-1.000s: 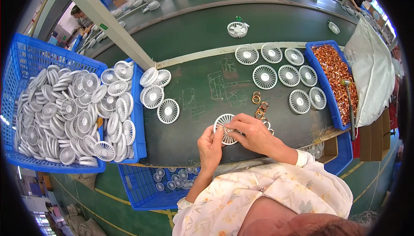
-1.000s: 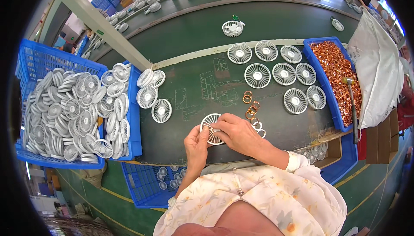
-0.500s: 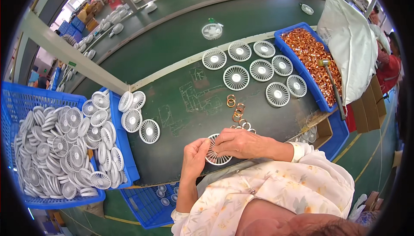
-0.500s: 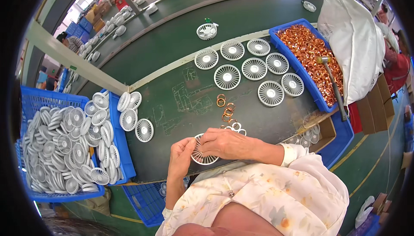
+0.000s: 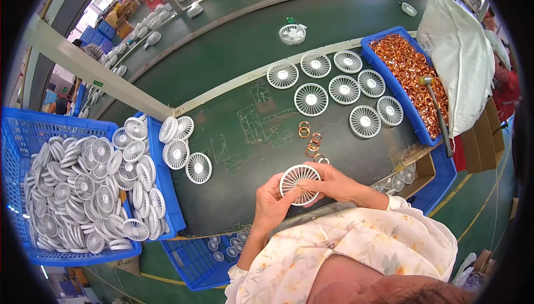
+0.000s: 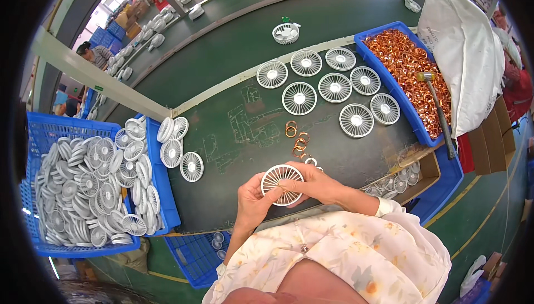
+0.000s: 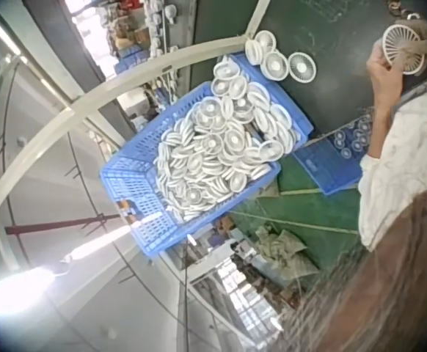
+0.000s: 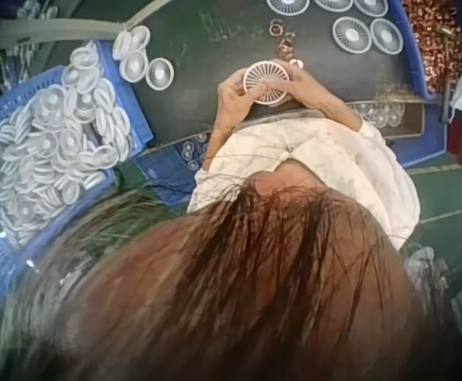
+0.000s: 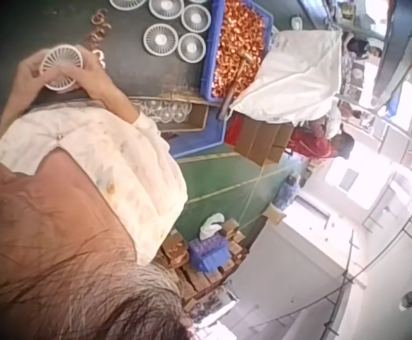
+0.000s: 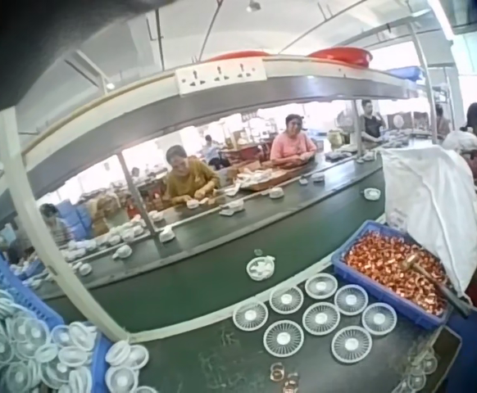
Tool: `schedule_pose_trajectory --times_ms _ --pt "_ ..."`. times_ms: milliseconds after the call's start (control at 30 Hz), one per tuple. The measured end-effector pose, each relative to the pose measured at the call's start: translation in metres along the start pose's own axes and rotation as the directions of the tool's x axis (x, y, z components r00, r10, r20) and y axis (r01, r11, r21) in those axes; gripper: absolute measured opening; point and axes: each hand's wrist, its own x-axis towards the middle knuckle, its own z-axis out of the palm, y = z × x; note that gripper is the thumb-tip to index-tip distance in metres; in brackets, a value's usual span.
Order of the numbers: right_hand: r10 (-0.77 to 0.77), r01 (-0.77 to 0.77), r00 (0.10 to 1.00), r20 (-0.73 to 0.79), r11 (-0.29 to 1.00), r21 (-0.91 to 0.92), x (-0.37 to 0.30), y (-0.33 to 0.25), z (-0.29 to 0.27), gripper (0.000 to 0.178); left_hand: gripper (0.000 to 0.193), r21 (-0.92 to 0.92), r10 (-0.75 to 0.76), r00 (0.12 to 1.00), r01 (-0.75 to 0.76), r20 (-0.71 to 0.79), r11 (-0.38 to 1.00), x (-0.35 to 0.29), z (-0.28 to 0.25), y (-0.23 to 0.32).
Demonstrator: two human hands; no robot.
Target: The person taps metal rings into fan grilles on a table using a small mallet, stacks the assembled grilles into a box, and fits metal rings from a tray onto fan grilles by hand.
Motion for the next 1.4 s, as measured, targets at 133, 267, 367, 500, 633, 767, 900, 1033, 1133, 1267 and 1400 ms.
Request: schedule_pose_trajectory --times_ms 133,267,367,500,633,767,900,1033,1133,1267,1400 --pt "0.011 -0.01 0.999 0.032 0.999 -0.035 0.002 -0.006 -0.004 0.037 0.03 0.078 0.011 1.0 -0.013 0.029 0.997 0.002 -0.002 0.003" --pt "-0.067 0.066 0.998 -0.002 0.983 -0.169 0.012 -0.019 -0.002 0.034 0.031 0.098 0.115 0.993 -0.111 -0.034 0.989 0.009 0.0 0.008" --pt "-0.515 0.302 0.844 -0.15 0.687 -0.661 0.026 -0.034 -0.005 0.036 0.026 0.369 0.338 0.919 -0.248 -0.202 0.896 0.028 -0.004 0.024" --pt "-0.785 0.05 0.619 -0.034 0.083 -0.995 0.043 -0.038 -0.026 0.025 0.025 0.871 0.702 0.705 -0.282 -0.096 0.403 0.082 -0.03 0.045" --pt "-0.77 0.014 0.637 -0.024 0.043 -0.999 0.052 -0.023 -0.026 0.018 0.033 0.974 0.704 0.704 -0.211 0.093 0.082 0.15 -0.06 0.03" --pt "-0.762 0.049 0.648 -0.016 0.063 -0.997 0.05 -0.022 -0.02 0.012 0.044 0.992 0.549 0.832 -0.116 0.074 0.042 0.186 -0.07 0.022" --pt "-0.762 0.168 0.641 -0.088 0.251 -0.953 0.039 -0.03 -0.018 0.009 0.049 0.976 0.554 0.825 -0.199 0.116 0.092 0.194 -0.077 0.025" --pt "-0.637 0.335 0.744 -0.2 0.615 -0.714 0.028 -0.04 -0.023 0.009 0.056 0.998 0.675 0.738 -0.036 -0.013 0.058 0.171 -0.103 0.046" --pt "-0.473 0.37 0.848 -0.239 0.851 -0.372 0.018 -0.041 -0.02 0.009 0.066 0.951 0.734 0.631 0.303 -0.252 0.066 0.154 -0.151 0.068" --pt "-0.321 0.302 0.927 -0.193 0.945 -0.123 0.011 -0.034 -0.018 0.011 0.079 0.849 0.749 0.576 0.527 -0.326 -0.035 0.14 -0.212 0.077" --pt "-0.272 0.271 0.951 -0.15 0.962 -0.027 0.019 -0.026 -0.015 0.009 0.063 0.902 0.728 0.649 0.419 -0.218 -0.103 0.115 -0.226 0.068"
